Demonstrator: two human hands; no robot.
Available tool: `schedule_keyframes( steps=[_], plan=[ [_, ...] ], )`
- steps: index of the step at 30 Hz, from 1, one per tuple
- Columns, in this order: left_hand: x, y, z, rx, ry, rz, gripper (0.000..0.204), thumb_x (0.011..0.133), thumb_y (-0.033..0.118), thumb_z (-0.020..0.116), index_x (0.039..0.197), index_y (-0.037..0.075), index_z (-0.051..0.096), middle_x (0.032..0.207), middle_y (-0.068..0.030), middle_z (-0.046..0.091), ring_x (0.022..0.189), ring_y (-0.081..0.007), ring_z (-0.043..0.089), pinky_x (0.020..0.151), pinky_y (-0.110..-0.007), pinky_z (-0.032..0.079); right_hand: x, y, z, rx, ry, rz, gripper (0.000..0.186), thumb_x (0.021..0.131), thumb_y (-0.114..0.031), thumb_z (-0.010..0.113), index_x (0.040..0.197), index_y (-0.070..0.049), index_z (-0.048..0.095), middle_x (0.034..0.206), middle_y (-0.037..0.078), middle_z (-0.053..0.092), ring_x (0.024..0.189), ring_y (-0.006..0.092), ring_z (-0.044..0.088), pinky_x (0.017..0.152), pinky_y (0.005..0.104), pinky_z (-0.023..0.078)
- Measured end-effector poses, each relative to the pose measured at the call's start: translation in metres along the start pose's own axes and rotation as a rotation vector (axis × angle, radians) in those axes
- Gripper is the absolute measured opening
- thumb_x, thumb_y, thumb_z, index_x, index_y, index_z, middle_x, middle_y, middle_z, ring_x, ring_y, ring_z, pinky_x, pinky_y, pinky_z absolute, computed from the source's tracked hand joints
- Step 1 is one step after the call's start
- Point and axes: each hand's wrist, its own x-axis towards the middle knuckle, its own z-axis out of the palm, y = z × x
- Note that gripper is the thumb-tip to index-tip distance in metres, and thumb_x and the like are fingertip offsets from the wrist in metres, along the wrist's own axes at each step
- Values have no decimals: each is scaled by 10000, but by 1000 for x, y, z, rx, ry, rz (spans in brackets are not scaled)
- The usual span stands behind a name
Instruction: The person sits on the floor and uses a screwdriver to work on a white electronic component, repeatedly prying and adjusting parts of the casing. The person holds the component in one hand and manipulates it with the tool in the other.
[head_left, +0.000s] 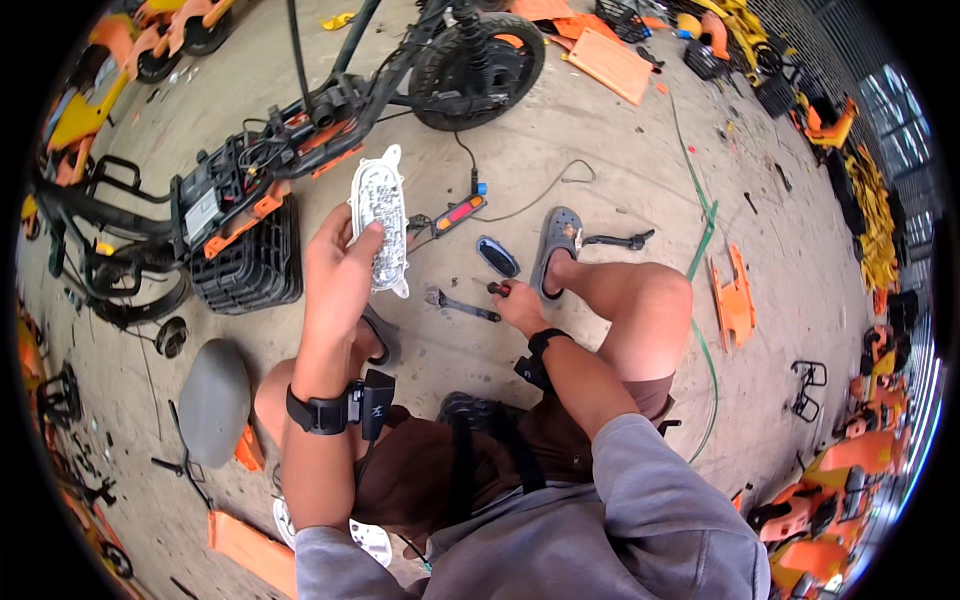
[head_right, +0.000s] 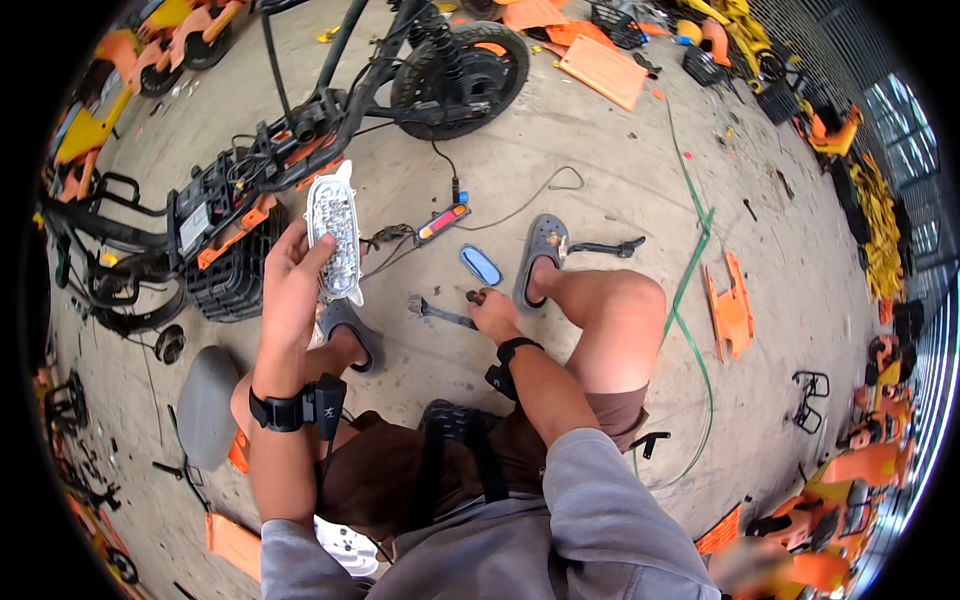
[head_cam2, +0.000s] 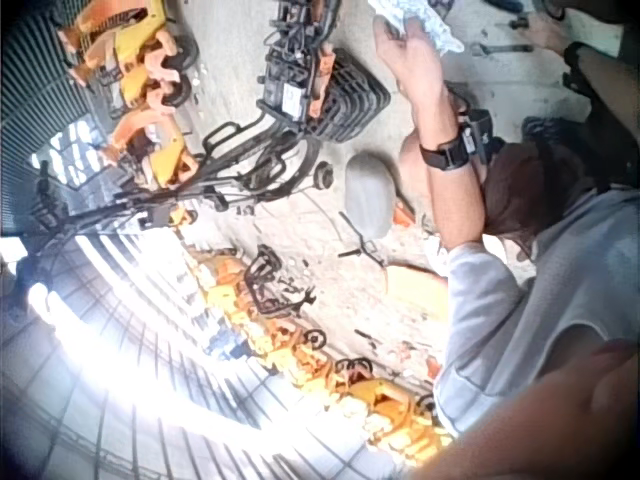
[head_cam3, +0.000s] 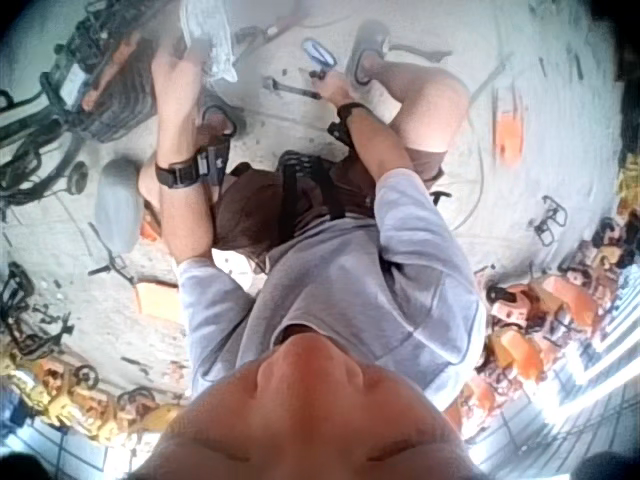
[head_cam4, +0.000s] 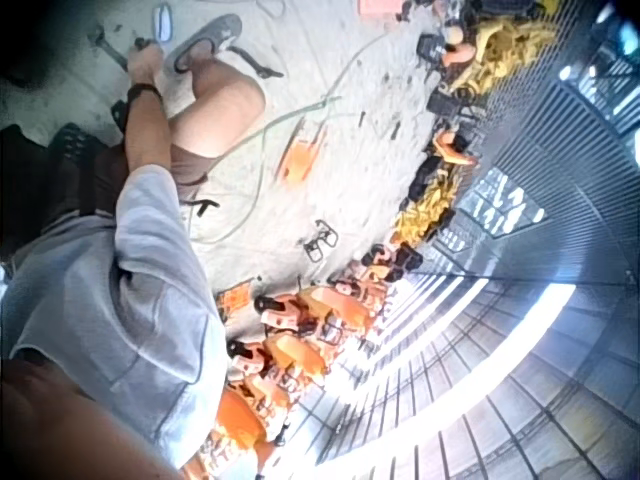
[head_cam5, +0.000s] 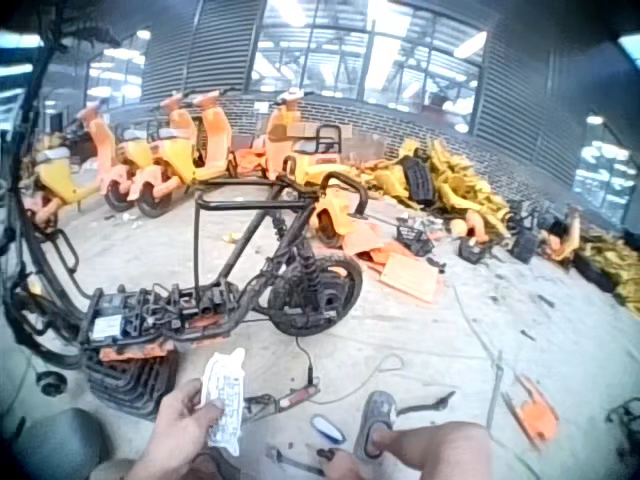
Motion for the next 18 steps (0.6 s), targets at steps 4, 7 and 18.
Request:
schedule_keyframes(
  steps=[4, 7, 18],
  plan=[
    [-1, -3, 9, 62, -51, 23, 279, 987, -3, 543, 1241, -115, 537, 1106, -158, 674, 920, -206, 715, 731, -275, 552, 1, 5, -5, 58, 21, -19, 404, 805, -339, 681, 1155, -141, 718, 1081, 175, 717, 1030, 363, 671, 898, 438, 536],
    [0, 0, 9, 90, -37, 21, 242, 1006, 26, 533, 1214, -93, 569, 1048, -146, 702, 898, -204, 727, 756, -281, 569, 2, 2, 1, 107, 40, -6, 458, 788, -347, 692, 1181, -112, 713, 1085, 204, 711, 1038, 376, 670, 914, 424, 532],
    [-1, 6, 2, -94, 37, 16, 195, 1021, 43, 471, 1147, -78, 558, 978, -168, 699, 827, -261, 736, 729, -339, 608, 5, 4, 17, 164, 5, -20, 392, 823, -320, 655, 1169, -145, 713, 1052, 190, 718, 1019, 371, 677, 887, 445, 542]
  ],
)
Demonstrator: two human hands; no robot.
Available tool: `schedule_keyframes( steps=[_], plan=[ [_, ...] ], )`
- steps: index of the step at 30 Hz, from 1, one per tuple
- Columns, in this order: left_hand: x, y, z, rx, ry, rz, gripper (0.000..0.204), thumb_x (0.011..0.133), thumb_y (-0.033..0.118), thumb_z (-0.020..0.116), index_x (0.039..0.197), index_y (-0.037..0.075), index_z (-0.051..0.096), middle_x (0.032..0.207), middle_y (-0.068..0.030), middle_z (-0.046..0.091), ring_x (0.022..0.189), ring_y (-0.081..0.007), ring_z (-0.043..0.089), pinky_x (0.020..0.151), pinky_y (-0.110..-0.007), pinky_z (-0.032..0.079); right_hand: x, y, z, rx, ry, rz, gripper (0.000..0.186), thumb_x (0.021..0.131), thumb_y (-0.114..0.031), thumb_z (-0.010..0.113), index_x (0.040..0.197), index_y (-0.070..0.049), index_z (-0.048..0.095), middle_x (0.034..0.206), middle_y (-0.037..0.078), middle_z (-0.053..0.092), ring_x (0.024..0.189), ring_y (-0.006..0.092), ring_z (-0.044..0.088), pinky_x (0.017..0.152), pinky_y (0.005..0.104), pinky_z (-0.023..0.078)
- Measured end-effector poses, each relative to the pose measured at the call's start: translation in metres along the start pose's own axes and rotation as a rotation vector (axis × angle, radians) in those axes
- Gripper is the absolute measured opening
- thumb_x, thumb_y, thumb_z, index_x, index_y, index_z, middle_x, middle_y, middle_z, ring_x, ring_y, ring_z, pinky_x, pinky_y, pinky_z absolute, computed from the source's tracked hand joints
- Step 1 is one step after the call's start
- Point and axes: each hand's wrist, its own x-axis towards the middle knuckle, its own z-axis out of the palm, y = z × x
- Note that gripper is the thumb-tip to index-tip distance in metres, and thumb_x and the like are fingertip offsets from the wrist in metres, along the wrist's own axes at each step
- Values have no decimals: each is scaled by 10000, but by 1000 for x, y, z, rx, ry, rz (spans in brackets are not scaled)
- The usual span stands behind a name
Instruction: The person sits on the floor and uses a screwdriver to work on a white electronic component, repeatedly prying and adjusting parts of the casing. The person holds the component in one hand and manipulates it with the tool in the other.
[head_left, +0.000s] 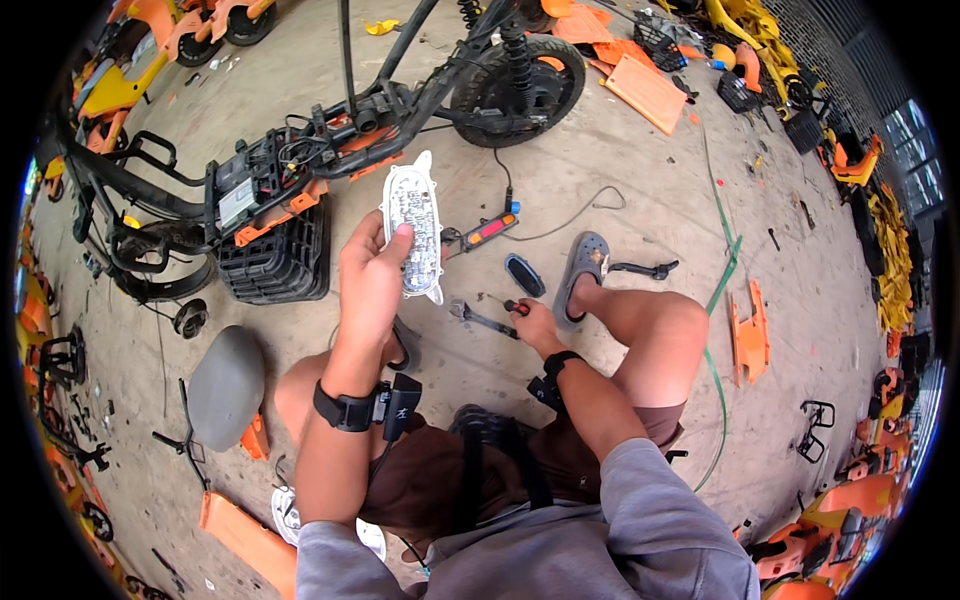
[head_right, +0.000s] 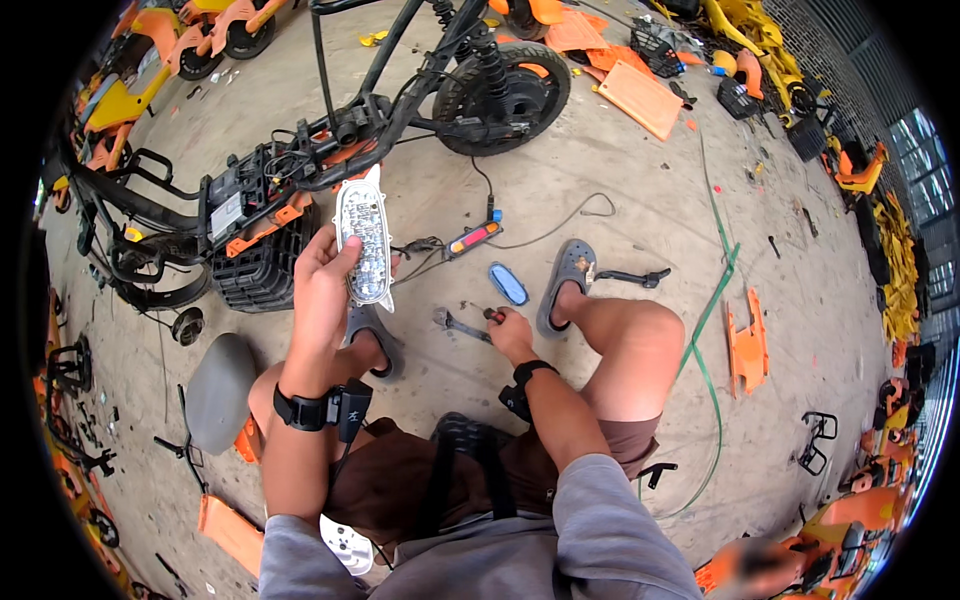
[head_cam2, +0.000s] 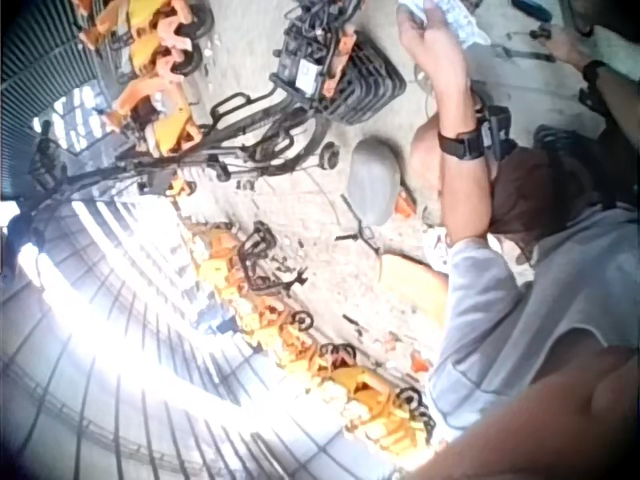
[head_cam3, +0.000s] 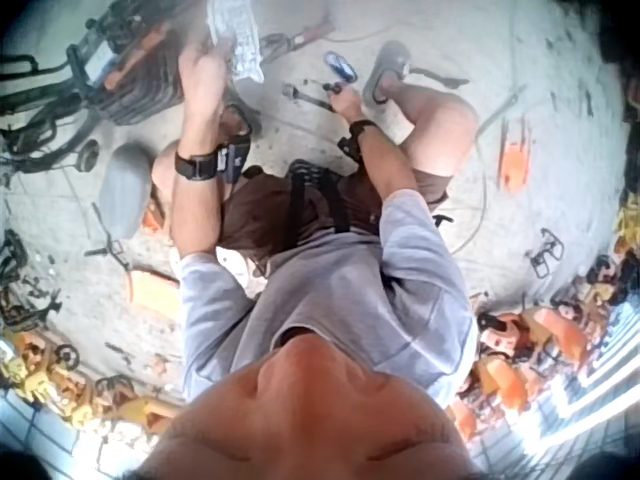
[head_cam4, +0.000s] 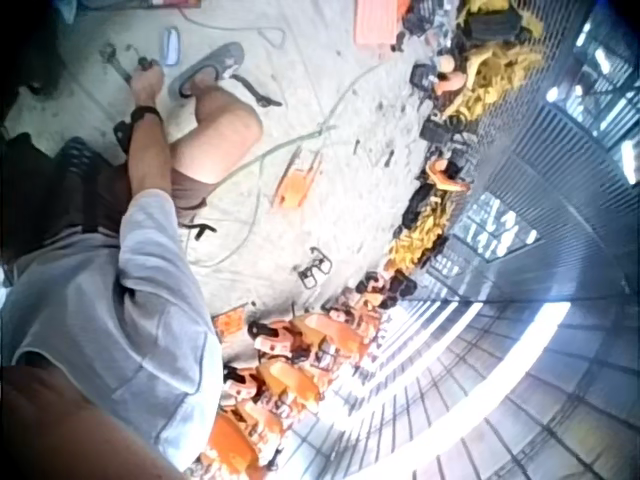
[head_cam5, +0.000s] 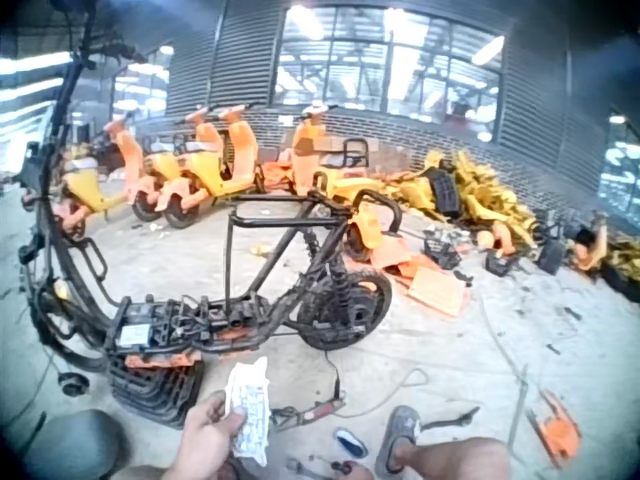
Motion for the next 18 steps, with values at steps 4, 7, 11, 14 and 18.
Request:
schedule_keyframes(
  steps=[4, 7, 11, 14, 18],
  plan=[
    [-2, 3, 5, -43, 32, -17, 214, 1018, 57, 474, 1159, -85, 551, 981, -175, 696, 796, -261, 736, 714, -346, 618, 2, 3, 1, 42, -4, -15, 399, 816, -309, 665, 1171, -131, 710, 1059, 196, 714, 1022, 370, 672, 893, 442, 535],
    [-4, 6, 6, -40, 51, -16, 233, 1021, 70, 480, 1180, -87, 548, 975, -177, 699, 802, -257, 738, 709, -339, 617, 3, 9, 5, -9, 45, -123, 465, 818, -273, 697, 1226, -51, 678, 938, 178, 737, 710, 272, 731, 720, 372, 569],
    [-1, 1, 5, 26, 68, 3, 249, 1023, 81, 512, 1199, -90, 549, 953, -163, 709, 800, -242, 740, 693, -330, 613, 10, 11, 8, 21, 29, -116, 467, 823, -282, 702, 1227, -49, 674, 929, 166, 738, 674, 259, 726, 704, 360, 565],
    [1, -3, 2, 36, 58, 32, 248, 1028, 90, 529, 1192, -93, 561, 948, -154, 715, 787, -222, 740, 672, -313, 610, 16, 17, 15, 17, 55, -115, 456, 834, -264, 707, 1221, -25, 669, 897, 161, 736, 629, 251, 716, 666, 360, 562],
    [1, 2, 5, 67, 61, 55, 256, 1031, 117, 546, 1183, -88, 569, 938, -145, 715, 773, -205, 735, 664, -301, 605, 21, 19, 9, 97, 45, -144, 437, 845, -212, 726, 1222, 0, 664, 889, 168, 727, 592, 225, 702, 587, 341, 550]
  ],
)
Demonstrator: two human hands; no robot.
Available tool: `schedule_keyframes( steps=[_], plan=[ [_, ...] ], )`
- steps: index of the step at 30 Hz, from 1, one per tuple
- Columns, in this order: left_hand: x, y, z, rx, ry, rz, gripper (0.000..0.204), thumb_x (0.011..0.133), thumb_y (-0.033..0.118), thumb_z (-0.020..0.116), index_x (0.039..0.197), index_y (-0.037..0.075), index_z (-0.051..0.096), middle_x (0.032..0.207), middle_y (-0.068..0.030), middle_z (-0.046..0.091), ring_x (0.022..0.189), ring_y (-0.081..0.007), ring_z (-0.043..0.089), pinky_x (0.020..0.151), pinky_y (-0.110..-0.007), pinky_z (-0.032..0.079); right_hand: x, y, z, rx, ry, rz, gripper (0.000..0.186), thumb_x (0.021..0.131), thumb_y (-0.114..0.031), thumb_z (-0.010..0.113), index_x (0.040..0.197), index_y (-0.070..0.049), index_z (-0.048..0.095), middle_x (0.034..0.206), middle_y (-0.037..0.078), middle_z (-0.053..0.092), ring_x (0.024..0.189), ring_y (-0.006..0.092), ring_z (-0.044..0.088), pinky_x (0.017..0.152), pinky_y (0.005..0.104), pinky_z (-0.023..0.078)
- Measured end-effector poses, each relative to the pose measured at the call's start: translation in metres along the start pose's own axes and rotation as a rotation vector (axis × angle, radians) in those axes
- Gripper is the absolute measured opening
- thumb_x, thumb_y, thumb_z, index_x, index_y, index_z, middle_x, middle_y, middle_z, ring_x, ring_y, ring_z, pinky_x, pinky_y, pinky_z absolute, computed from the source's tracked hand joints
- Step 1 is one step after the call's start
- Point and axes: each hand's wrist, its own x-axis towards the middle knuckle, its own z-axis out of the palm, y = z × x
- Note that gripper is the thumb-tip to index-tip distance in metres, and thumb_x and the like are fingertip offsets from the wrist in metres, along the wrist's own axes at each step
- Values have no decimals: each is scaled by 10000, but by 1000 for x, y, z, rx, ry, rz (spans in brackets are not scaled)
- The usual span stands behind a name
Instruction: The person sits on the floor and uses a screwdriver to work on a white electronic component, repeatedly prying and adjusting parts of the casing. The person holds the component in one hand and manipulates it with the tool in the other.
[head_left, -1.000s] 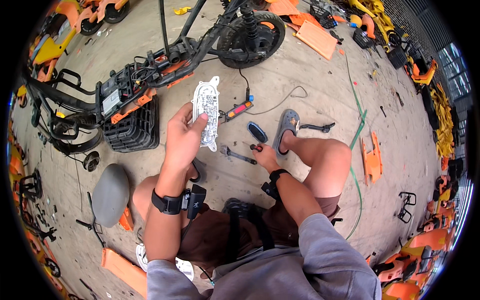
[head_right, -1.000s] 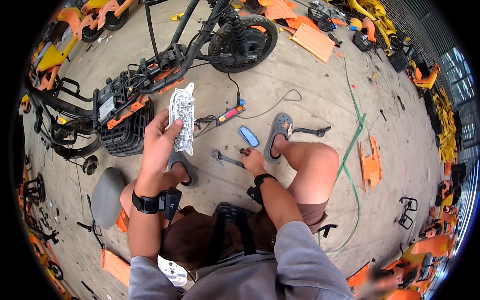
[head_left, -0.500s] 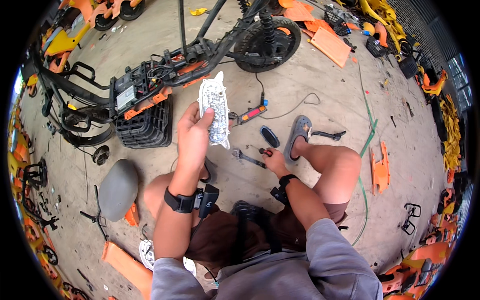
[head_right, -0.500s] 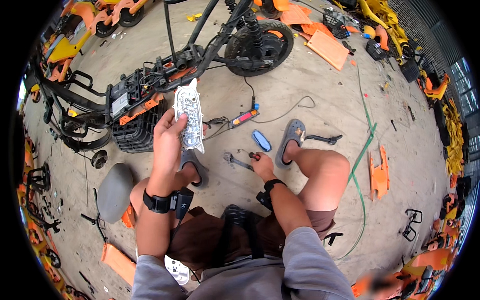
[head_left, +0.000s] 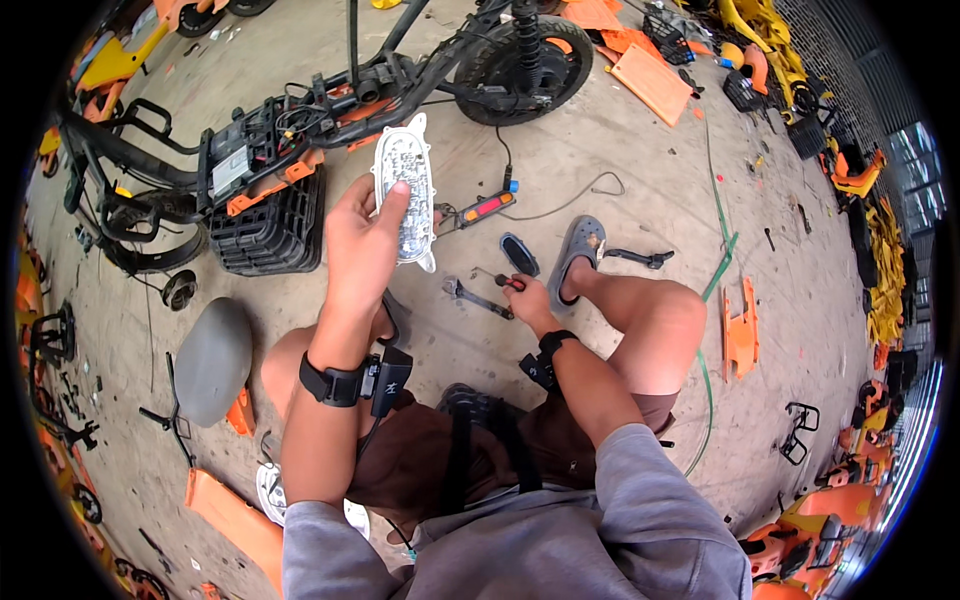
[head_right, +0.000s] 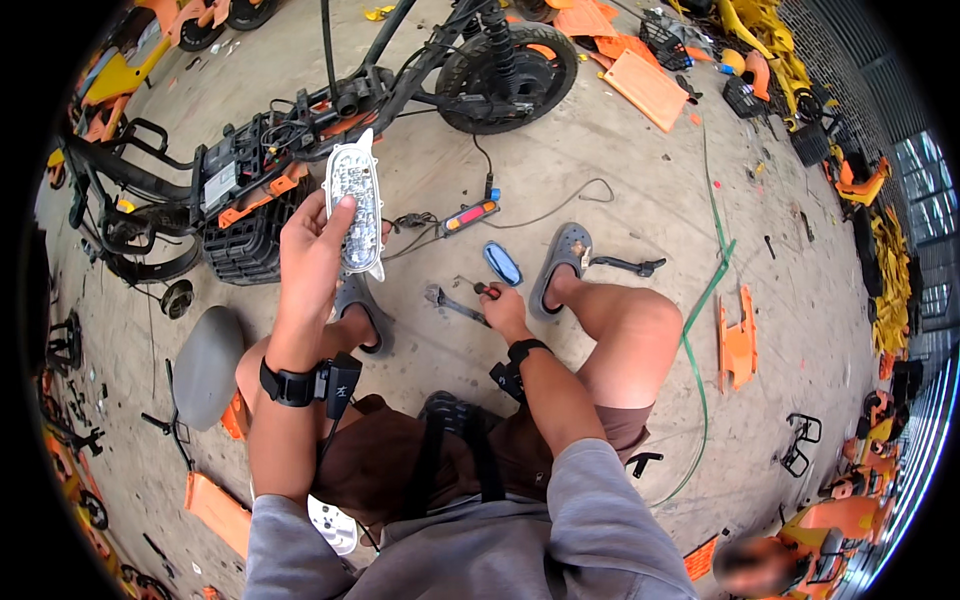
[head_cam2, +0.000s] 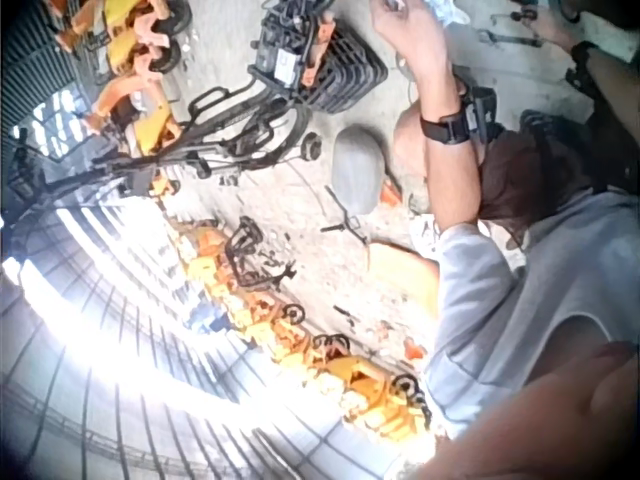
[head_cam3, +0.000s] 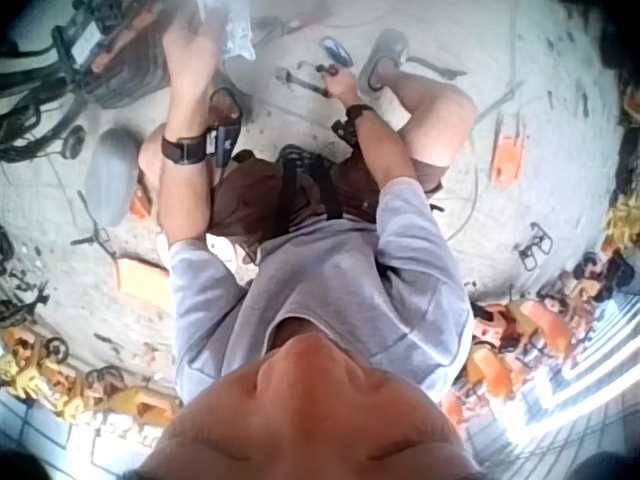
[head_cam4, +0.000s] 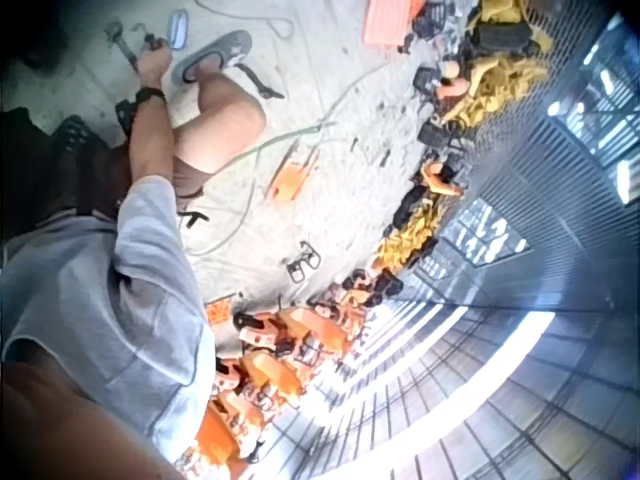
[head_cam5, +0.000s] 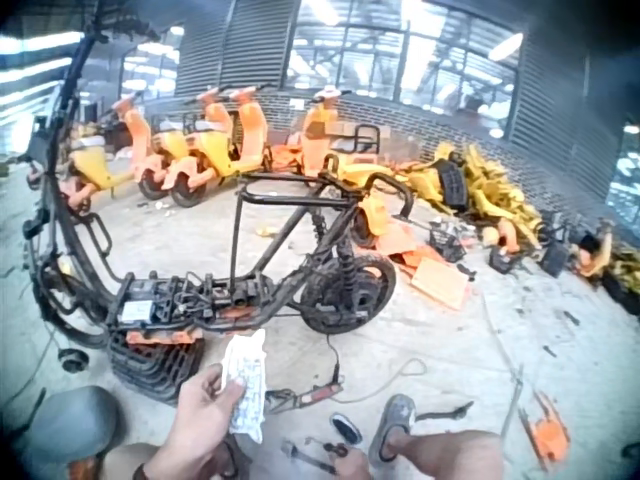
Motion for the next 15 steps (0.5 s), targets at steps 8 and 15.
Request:
schedule_keyframes(
  steps=[8, 15],
  plan=[
    [0, -1, -6, 25, 27, 10, 254, 1024, 122, 562, 1161, -92, 580, 931, -132, 709, 758, -188, 722, 646, -287, 588, -9, -24, -20, 271, -56, 172, 419, 872, -220, 713, 1219, 9, 660, 895, 110, 711, 560, 181, 680, 478, 305, 511],
    [-1, -2, -4, 12, 20, 8, 249, 1021, 113, 566, 1160, -93, 583, 939, -129, 703, 763, -190, 726, 629, -289, 585, -10, -22, -22, 299, -44, 236, 398, 876, -229, 699, 1206, -8, 674, 894, 98, 714, 554, 184, 679, 483, 301, 510]
  ],
)
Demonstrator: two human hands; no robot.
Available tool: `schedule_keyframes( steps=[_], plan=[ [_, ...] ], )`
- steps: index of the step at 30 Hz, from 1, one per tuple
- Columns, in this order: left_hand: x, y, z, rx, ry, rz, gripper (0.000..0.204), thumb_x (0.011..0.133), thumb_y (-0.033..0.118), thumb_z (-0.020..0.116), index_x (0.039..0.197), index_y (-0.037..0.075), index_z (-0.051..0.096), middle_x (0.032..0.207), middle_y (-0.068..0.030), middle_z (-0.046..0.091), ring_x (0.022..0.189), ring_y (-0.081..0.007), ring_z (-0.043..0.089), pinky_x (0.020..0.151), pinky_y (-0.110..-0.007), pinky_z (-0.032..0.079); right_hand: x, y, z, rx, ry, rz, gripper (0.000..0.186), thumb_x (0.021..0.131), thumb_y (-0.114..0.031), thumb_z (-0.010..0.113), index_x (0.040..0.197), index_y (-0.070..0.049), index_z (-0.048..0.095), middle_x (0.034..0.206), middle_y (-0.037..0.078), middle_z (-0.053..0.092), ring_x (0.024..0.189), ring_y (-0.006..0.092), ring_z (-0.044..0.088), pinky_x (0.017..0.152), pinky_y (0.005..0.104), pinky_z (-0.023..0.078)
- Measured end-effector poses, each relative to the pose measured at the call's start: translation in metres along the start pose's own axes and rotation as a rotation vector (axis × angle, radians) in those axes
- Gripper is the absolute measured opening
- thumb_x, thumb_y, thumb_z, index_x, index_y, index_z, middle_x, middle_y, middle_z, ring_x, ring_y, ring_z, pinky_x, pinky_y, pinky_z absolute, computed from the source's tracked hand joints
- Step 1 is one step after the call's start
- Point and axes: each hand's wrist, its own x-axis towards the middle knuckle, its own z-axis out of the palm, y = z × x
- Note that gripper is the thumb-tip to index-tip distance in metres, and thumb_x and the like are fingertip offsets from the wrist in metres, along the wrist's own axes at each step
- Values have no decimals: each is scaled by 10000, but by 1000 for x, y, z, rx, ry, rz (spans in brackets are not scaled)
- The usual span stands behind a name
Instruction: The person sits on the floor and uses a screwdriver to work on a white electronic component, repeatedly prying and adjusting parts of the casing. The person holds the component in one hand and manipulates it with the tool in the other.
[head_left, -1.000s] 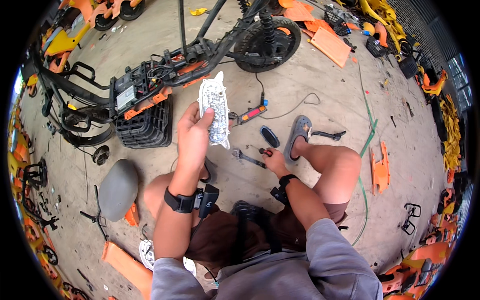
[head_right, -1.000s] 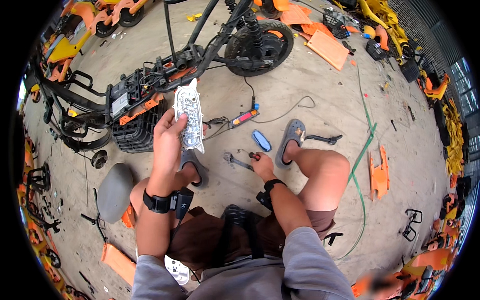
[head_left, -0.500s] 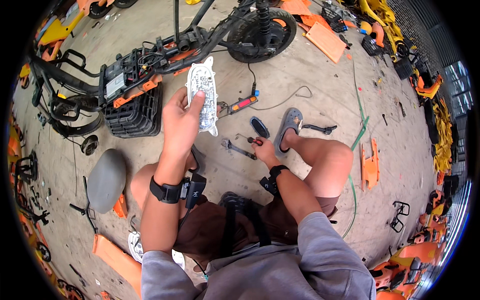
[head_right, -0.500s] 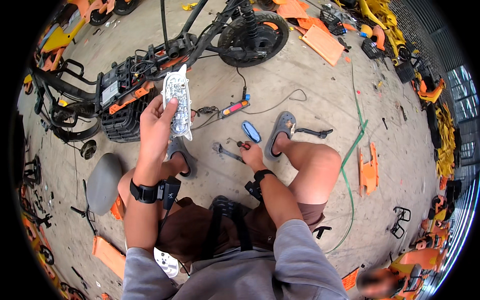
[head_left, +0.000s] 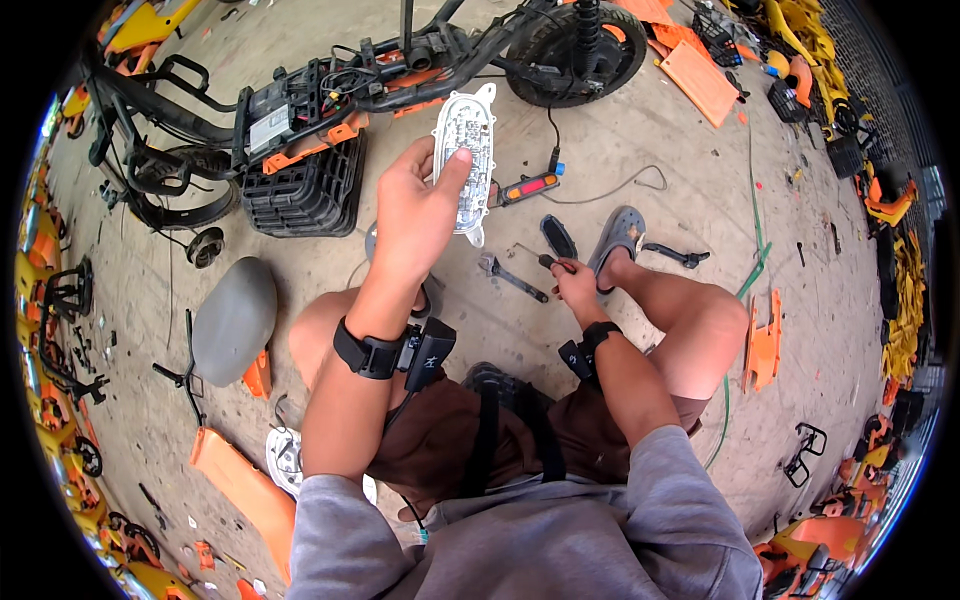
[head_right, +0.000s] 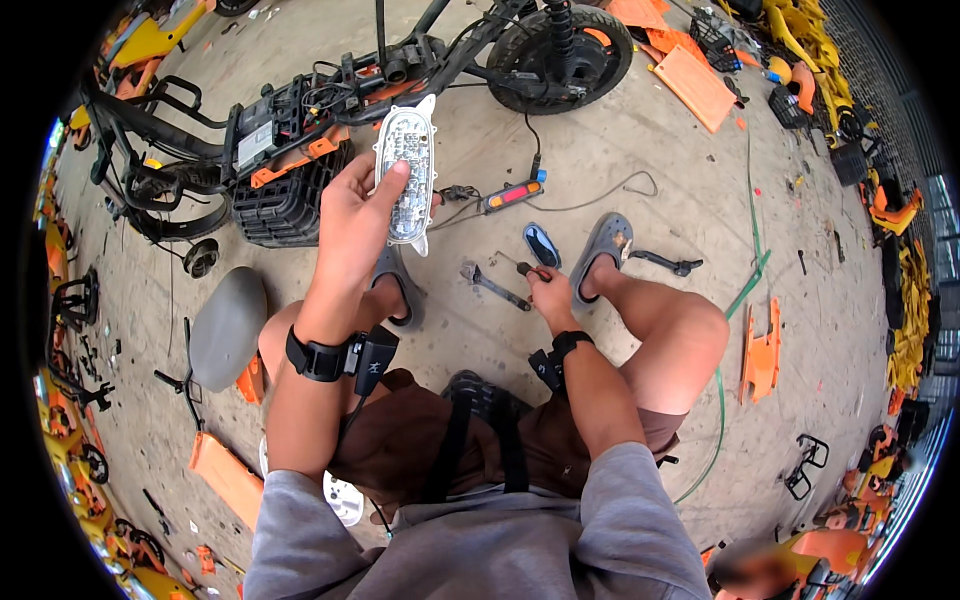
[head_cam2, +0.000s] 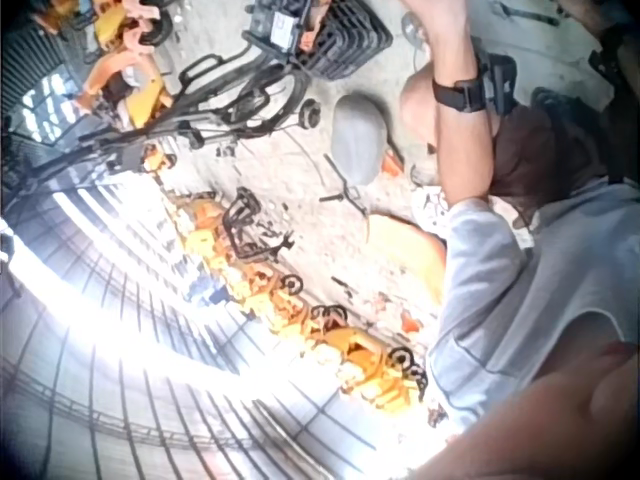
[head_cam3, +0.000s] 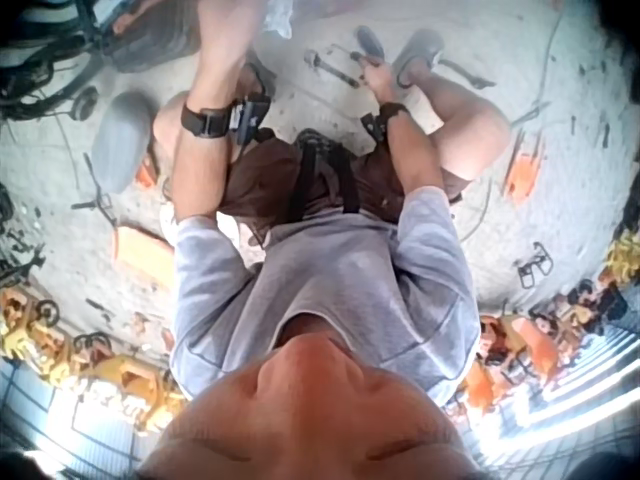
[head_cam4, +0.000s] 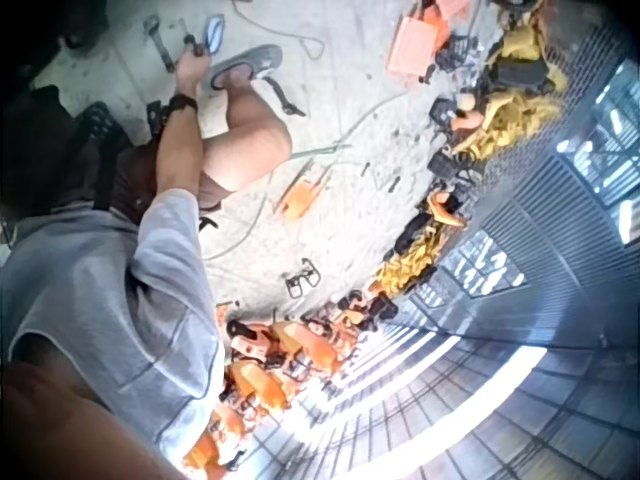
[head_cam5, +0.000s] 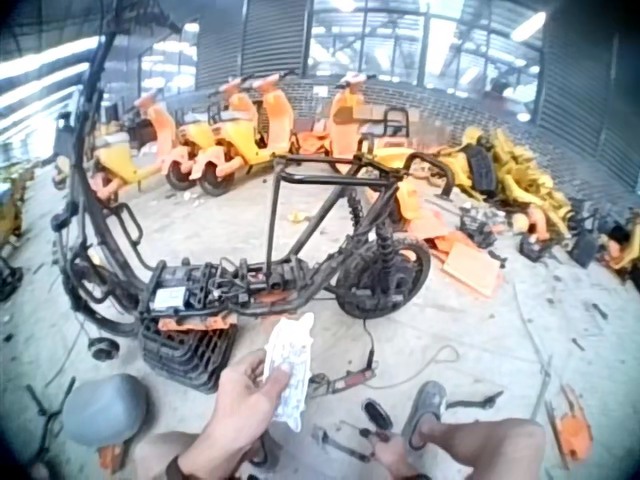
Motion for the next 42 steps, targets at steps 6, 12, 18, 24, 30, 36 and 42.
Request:
schedule_keyframes(
  steps=[6, 12, 18, 24, 30, 36, 42],
  plan=[
    [0, 4, -2, 7, 40, 11, 256, 1019, 109, 568, 1168, -99, 579, 937, -127, 706, 758, -188, 729, 628, -286, 587, -4, 1, 0, -116, 87, -148, 375, 862, -235, 702, 1151, 4, 697, 861, 109, 722, 550, 181, 677, 543, 307, 528],
    [1, 3, -3, -22, 18, 10, 286, 995, 72, 591, 1182, -140, 552, 1021, -169, 701, 770, -218, 738, 608, -287, 595, -2, 4, 1, -146, 116, -130, 386, 814, -304, 701, 1110, -58, 728, 934, 177, 740, 878, 315, 718, 803, 375, 548],
    [1, 4, -5, -15, 33, 16, 293, 995, 73, 594, 1191, -140, 551, 1023, -171, 701, 770, -220, 738, 603, -287, 594, 0, 9, 3, -227, 129, -148, 391, 803, -326, 699, 1104, -79, 734, 1012, 176, 736, 989, 359, 691, 880, 394, 533],
    [0, 4, -3, -27, 28, 26, 303, 994, 74, 595, 1203, -142, 550, 1019, -169, 700, 764, -212, 733, 604, -282, 594, -1, 10, 4, -204, 122, -144, 394, 808, -337, 695, 1113, -90, 732, 1019, 176, 734, 989, 359, 690, 872, 396, 536],
    [0, 3, -2, 23, 45, 24, 262, 1018, 109, 570, 1179, -97, 582, 927, -126, 707, 751, -180, 725, 629, -282, 582, -3, 7, 5, -191, 113, -145, 388, 814, -325, 697, 1111, -77, 729, 995, 174, 736, 926, 340, 704, 829, 388, 544],
    [0, 3, -3, 22, 35, 4, 269, 1018, 109, 572, 1189, -98, 579, 948, -125, 707, 759, -183, 725, 637, -289, 579, -11, -9, 0, -75, 22, -82, 374, 868, -260, 689, 1152, -17, 701, 876, 84, 732, 553, 164, 668, 522, 297, 516],
    [0, 3, -8, -5, 54, 30, 271, 1013, 96, 575, 1204, -96, 578, 966, -122, 708, 769, -187, 726, 631, -284, 573, -17, -52, -14, 12, -74, -43, 350, 887, -264, 659, 1143, -30, 710, 858, 64, 732, 538, 148, 651, 496, 279, 502]
  ],
)
